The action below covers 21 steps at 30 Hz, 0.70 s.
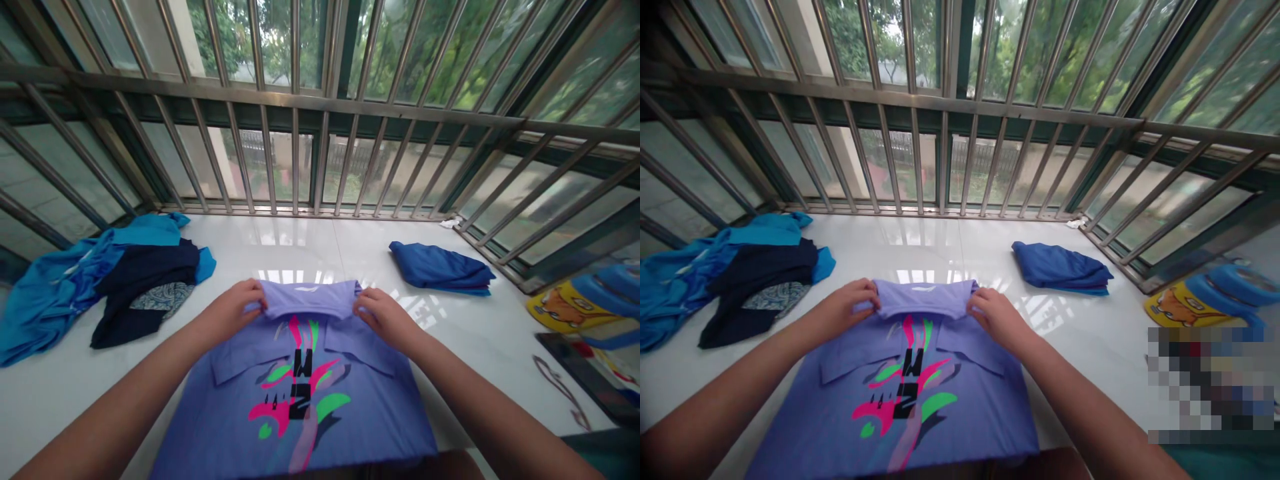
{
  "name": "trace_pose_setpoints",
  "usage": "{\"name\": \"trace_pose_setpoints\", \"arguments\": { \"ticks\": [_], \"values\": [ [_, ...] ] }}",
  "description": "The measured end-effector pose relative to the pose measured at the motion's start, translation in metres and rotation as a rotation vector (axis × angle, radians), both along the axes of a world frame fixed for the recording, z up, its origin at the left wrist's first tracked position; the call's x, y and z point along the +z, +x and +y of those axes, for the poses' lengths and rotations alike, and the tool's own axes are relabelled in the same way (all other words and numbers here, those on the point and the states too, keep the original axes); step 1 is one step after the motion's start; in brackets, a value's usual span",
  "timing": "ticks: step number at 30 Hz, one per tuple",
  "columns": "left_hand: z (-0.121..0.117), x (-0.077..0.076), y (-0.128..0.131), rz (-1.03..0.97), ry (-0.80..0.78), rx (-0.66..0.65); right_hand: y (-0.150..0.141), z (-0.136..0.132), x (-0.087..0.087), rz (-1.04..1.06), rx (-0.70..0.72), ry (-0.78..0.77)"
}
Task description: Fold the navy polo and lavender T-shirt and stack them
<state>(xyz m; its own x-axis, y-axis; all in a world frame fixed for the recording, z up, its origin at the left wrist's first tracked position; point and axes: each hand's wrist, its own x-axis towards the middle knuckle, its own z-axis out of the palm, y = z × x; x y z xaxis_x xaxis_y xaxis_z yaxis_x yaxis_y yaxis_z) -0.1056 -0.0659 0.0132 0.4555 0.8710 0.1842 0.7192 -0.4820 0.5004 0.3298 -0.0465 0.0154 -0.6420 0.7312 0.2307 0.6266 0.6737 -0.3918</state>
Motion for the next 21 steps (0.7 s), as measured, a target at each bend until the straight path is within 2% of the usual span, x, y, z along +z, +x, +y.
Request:
{"name": "trace_pose_setpoints", "arguments": {
  "ticks": [2, 5, 7, 9, 11, 13, 15, 17, 19, 21],
  "values": [
    [-0.027, -0.015, -0.004, 0.063, 0.001, 0.005, 0.008, -0.022, -0.005, -0.144, 0.025, 0.005],
    [-0.039, -0.024, 0.004, 0.066, 0.087, 0.131, 0.003, -0.031, -0.002, -0.146, -0.068, 0.058],
    [-0.033, -0.023, 0.021, 0.063, 0.146, 0.189, -0.014, -0.027, 0.001, -0.09, -0.125, 0.126],
    [-0.023, -0.022, 0.042, 0.116, 0.157, 0.184, -0.037, -0.019, 0.0, -0.109, -0.114, 0.164],
    [-0.013, -0.026, 0.059, 0.218, 0.103, 0.161, -0.058, -0.013, -0.007, -0.202, -0.089, 0.126],
    [-0.005, -0.035, 0.062, 0.325, 0.029, 0.176, -0.068, -0.009, -0.018, -0.309, -0.126, 0.029],
    [0.0, -0.044, 0.051, 0.392, -0.025, 0.204, -0.064, -0.007, -0.027, -0.389, -0.2, -0.055],
    [0.007, -0.047, 0.031, 0.417, -0.046, 0.223, -0.051, -0.003, -0.028, -0.436, -0.252, -0.089],
    [0.016, -0.04, 0.01, 0.414, -0.047, 0.232, -0.037, 0.005, -0.022, -0.448, -0.283, -0.09],
    [0.03, -0.026, -0.005, 0.387, -0.046, 0.228, -0.03, 0.017, -0.01, -0.429, -0.307, -0.084]
  ]
}}
